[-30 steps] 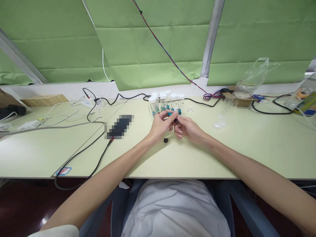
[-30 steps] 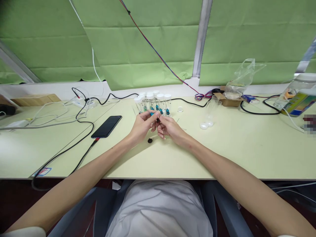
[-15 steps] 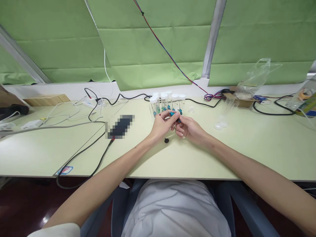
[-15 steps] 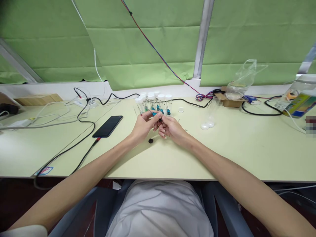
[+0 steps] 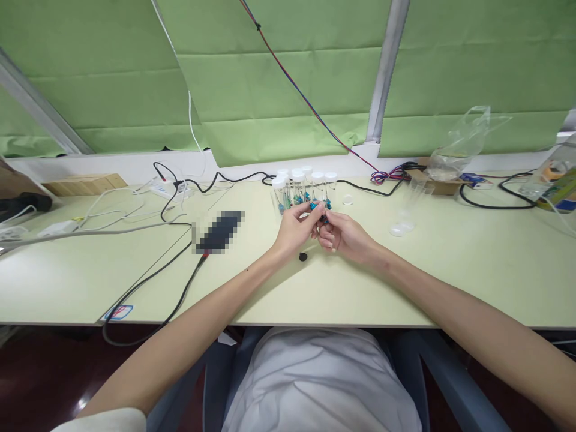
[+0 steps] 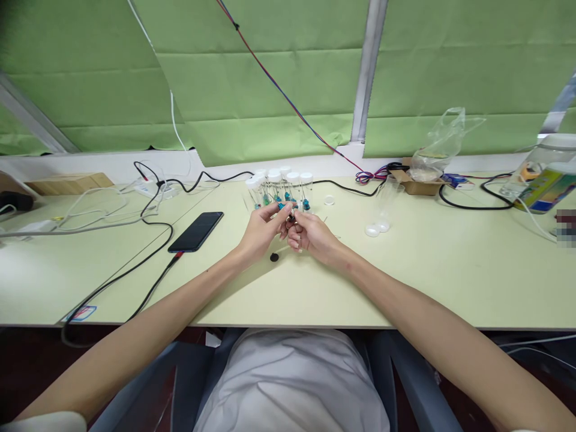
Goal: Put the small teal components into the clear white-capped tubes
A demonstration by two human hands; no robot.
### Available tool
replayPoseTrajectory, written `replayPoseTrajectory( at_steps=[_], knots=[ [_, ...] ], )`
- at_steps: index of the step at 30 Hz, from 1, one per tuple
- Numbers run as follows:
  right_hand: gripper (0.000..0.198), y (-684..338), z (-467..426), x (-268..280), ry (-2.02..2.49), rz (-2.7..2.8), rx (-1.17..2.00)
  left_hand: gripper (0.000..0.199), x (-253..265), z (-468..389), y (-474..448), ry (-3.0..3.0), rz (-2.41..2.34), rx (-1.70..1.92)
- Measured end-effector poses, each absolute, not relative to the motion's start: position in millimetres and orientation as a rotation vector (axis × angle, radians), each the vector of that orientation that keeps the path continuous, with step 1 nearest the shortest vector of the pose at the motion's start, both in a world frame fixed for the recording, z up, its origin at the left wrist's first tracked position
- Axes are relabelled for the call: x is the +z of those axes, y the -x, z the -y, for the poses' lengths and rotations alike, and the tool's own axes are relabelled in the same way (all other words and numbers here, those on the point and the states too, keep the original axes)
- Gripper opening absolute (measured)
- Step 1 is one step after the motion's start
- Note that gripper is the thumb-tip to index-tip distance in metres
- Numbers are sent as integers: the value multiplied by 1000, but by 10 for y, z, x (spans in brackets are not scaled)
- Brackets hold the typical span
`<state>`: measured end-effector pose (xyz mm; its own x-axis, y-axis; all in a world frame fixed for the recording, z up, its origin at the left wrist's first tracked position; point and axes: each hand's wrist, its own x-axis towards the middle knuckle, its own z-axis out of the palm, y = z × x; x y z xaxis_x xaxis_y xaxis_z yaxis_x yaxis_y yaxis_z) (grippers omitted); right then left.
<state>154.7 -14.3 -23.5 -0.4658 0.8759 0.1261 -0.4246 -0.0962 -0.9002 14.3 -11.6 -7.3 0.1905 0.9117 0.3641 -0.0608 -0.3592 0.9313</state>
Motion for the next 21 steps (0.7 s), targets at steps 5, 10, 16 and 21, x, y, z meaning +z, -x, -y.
replayPoseTrajectory(
  at_steps=[5,10,16,21],
  knots=[
    [35,-1548,156,-226,573,1186,1726,38,-93,106,-139,-1582,-835,1317],
    [37,-1548,161,-213,584,1185,1704,39,-109,83,-129,-1584,-839,1321],
    [37,-1550,156,-200,589,1198,1667,40,-101,88,-138,-1557,-793,1331],
    [34,-1535,148,-226,579,1232,1644,39,-83,133,-142,-1545,-824,1313]
  ],
)
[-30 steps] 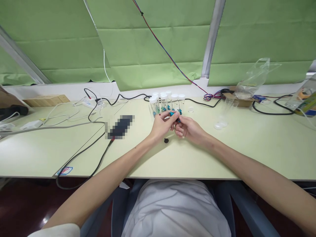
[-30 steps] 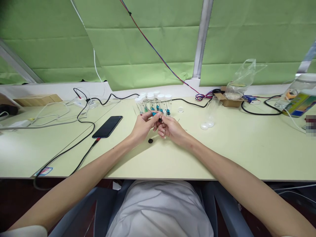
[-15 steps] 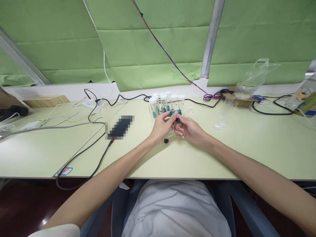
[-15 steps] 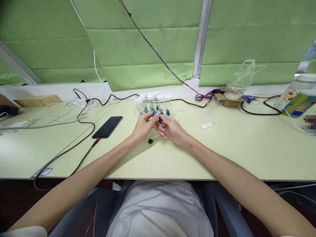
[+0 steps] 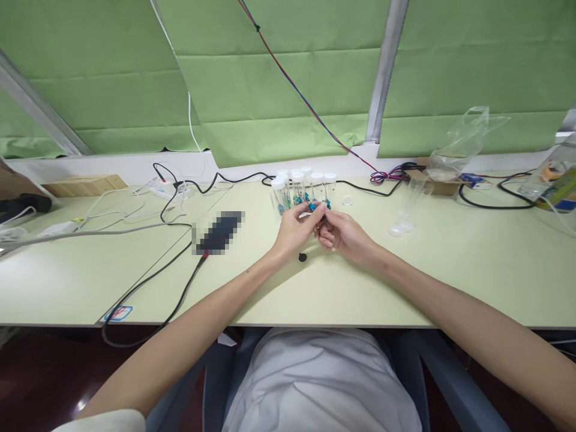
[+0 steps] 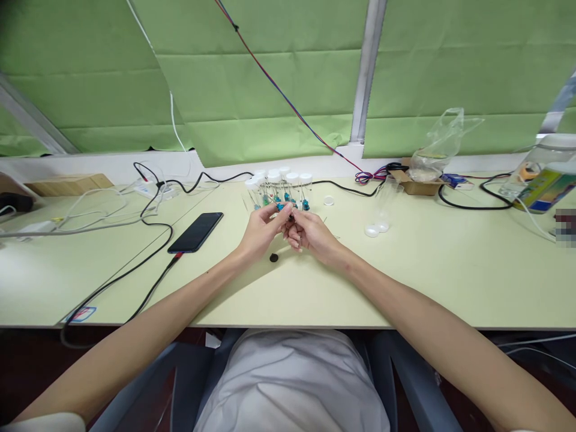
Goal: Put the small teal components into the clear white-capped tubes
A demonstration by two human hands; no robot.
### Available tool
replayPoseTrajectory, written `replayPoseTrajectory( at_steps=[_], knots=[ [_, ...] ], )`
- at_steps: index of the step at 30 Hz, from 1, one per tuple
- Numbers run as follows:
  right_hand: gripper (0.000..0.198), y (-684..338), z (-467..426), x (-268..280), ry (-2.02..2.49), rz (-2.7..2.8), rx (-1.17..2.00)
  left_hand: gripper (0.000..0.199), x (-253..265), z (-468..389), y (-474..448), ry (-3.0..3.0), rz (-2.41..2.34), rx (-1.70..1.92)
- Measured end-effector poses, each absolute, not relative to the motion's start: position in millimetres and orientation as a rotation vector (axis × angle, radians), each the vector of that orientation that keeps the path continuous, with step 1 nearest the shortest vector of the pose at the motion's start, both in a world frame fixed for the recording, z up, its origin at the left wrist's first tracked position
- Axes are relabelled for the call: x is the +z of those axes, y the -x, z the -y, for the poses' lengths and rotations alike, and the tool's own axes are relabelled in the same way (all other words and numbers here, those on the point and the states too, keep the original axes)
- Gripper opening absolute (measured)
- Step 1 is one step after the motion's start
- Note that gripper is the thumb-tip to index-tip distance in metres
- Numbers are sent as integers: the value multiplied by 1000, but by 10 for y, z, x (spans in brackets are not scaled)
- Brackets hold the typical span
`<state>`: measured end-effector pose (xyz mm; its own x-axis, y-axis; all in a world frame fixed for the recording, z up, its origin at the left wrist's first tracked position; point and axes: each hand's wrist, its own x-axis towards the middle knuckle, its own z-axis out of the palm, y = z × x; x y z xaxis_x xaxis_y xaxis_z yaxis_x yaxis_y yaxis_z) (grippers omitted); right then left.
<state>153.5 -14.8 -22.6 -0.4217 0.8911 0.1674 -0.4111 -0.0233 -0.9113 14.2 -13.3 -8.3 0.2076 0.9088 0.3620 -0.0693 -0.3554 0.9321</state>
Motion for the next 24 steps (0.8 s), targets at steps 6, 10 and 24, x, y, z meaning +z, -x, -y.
replayPoseTrajectory(
  at_steps=[6,10,24],
  knots=[
    [36,-1532,147,-237,576,1232,1664,44,-68,132,-136,-1547,-856,1309],
    [37,-1541,157,-212,573,1203,1676,39,-78,107,-123,-1550,-818,1305],
    [37,-1543,166,-211,560,1197,1701,39,-79,115,-123,-1530,-829,1315]
  ],
)
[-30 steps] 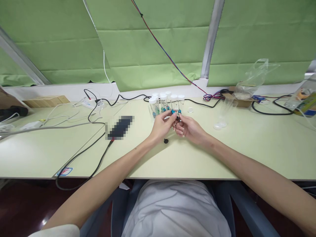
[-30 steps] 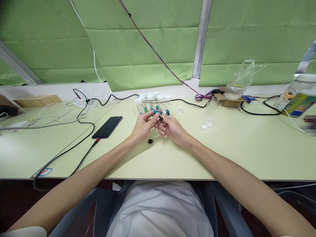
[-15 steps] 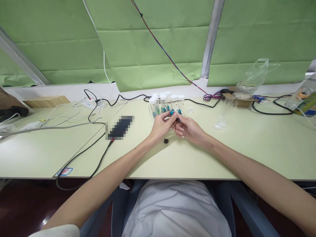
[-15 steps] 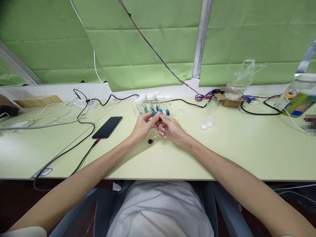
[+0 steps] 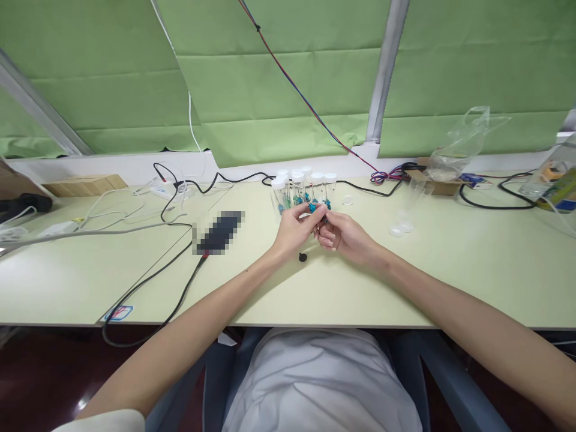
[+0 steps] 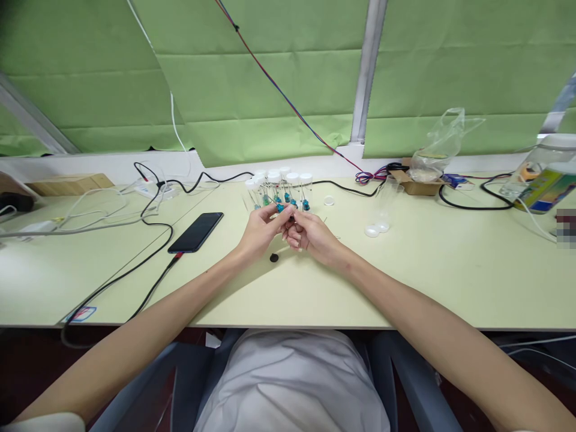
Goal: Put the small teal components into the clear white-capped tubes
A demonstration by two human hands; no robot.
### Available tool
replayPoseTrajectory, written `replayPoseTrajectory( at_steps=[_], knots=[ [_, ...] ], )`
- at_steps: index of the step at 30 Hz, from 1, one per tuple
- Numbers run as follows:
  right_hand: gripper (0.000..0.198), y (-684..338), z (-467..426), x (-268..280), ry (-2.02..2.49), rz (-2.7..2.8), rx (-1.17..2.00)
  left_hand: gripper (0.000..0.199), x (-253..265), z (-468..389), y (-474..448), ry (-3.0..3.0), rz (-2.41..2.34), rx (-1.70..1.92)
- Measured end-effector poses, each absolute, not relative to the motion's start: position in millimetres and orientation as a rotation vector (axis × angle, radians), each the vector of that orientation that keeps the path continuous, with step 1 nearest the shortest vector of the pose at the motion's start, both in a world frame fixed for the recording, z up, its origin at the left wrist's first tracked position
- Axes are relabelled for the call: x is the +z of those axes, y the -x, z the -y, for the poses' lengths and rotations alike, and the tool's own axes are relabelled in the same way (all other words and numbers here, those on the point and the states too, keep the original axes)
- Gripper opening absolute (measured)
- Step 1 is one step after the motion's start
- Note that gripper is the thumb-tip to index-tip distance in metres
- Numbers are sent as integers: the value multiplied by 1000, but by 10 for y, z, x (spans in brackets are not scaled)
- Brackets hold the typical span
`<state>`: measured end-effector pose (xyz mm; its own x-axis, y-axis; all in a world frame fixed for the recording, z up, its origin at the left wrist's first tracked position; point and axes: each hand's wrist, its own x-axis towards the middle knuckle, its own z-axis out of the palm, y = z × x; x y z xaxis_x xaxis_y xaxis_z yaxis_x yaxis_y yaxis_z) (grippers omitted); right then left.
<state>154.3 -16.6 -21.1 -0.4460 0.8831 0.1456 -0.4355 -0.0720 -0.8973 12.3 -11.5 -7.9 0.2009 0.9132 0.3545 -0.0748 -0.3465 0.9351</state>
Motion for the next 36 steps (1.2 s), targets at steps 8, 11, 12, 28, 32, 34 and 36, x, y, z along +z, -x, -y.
replayPoseTrajectory(
  at_steps=[8,11,12,28,32,34,36],
  knots=[
    [42,-1555,145,-214,553,1180,1703,38,-92,86,-100,-1541,-761,1303],
    [40,-1554,144,-220,548,1211,1678,38,-83,102,-107,-1537,-762,1297],
    [38,-1552,145,-222,552,1219,1669,38,-81,107,-113,-1536,-772,1300],
    [35,-1546,152,-215,542,1192,1684,38,-91,98,-125,-1515,-805,1327],
    [37,-1549,154,-212,551,1182,1694,39,-93,97,-126,-1538,-800,1324],
    [39,-1553,153,-216,548,1173,1703,39,-94,97,-126,-1549,-792,1320],
    [39,-1557,146,-225,540,1159,1715,38,-95,97,-124,-1554,-787,1315]
  ],
)
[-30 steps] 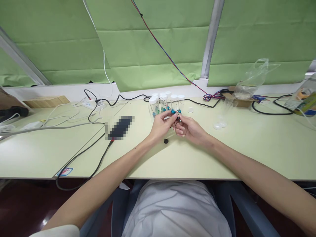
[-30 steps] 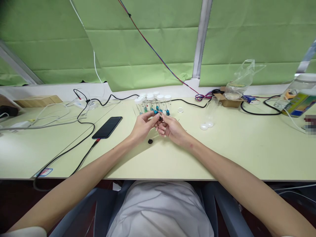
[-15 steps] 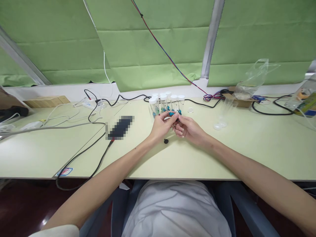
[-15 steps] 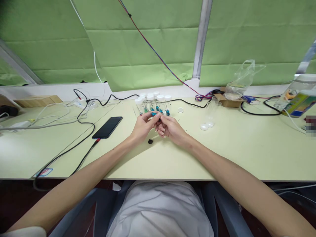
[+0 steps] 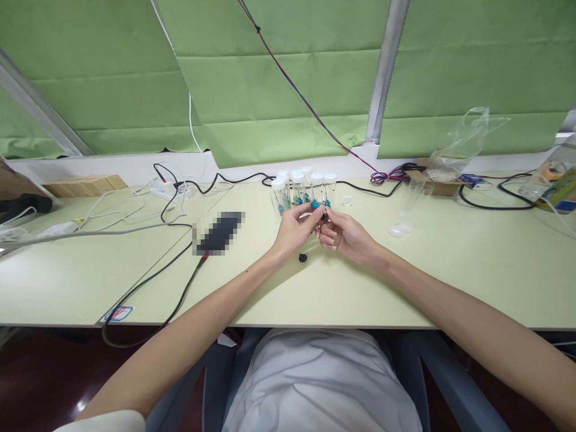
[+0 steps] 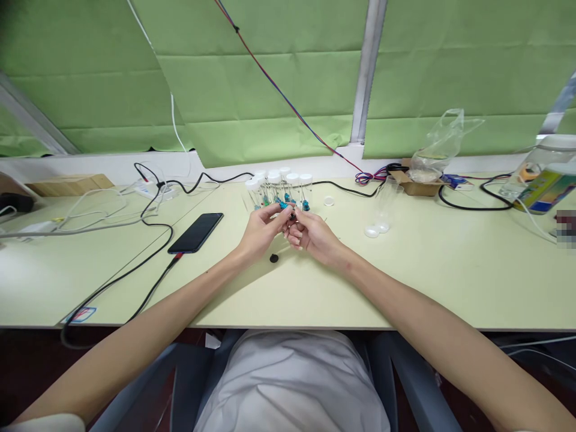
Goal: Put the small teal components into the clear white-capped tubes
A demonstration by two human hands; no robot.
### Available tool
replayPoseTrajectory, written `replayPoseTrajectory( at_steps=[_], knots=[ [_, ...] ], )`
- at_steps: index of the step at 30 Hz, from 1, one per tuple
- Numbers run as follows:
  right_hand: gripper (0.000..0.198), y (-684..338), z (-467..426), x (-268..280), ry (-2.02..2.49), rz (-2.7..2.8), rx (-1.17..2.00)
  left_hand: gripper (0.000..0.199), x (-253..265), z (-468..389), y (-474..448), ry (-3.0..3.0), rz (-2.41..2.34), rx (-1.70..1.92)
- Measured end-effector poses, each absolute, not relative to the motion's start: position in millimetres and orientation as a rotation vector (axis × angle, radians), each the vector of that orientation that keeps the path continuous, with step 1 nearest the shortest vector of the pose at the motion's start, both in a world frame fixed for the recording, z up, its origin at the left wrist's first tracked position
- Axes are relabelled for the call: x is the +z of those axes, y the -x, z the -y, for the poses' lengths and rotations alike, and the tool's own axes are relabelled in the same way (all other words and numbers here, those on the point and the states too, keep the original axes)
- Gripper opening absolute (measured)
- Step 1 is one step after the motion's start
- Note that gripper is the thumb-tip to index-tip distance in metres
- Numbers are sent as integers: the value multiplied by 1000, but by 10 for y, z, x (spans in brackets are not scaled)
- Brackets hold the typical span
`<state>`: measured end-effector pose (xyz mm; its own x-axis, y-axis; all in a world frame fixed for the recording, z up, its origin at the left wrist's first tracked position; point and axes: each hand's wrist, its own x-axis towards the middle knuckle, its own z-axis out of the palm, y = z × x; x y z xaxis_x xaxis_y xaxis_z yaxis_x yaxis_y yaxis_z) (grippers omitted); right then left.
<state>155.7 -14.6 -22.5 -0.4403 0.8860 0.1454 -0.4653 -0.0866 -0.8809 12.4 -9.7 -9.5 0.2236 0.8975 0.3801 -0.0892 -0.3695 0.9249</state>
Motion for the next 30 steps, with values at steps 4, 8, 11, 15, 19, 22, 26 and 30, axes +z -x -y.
replayPoseTrajectory(
  at_steps=[4,8,11,15,19,22,26,30],
  knots=[
    [38,-1562,133,-235,523,1140,1724,37,-93,99,-120,-1547,-790,1317],
    [37,-1558,149,-214,551,1167,1697,39,-80,118,-116,-1555,-790,1308],
    [35,-1551,169,-200,575,1182,1672,43,-73,141,-122,-1555,-800,1298],
    [32,-1542,182,-203,591,1221,1652,49,-73,162,-137,-1517,-837,1275],
    [31,-1539,182,-212,603,1240,1642,51,-80,157,-146,-1484,-873,1281],
    [33,-1541,181,-211,595,1235,1650,47,-90,141,-145,-1492,-882,1305],
    [36,-1544,179,-210,571,1204,1662,42,-102,126,-139,-1528,-856,1313],
    [35,-1549,171,-212,548,1181,1672,40,-100,125,-129,-1542,-824,1314]
  ],
)
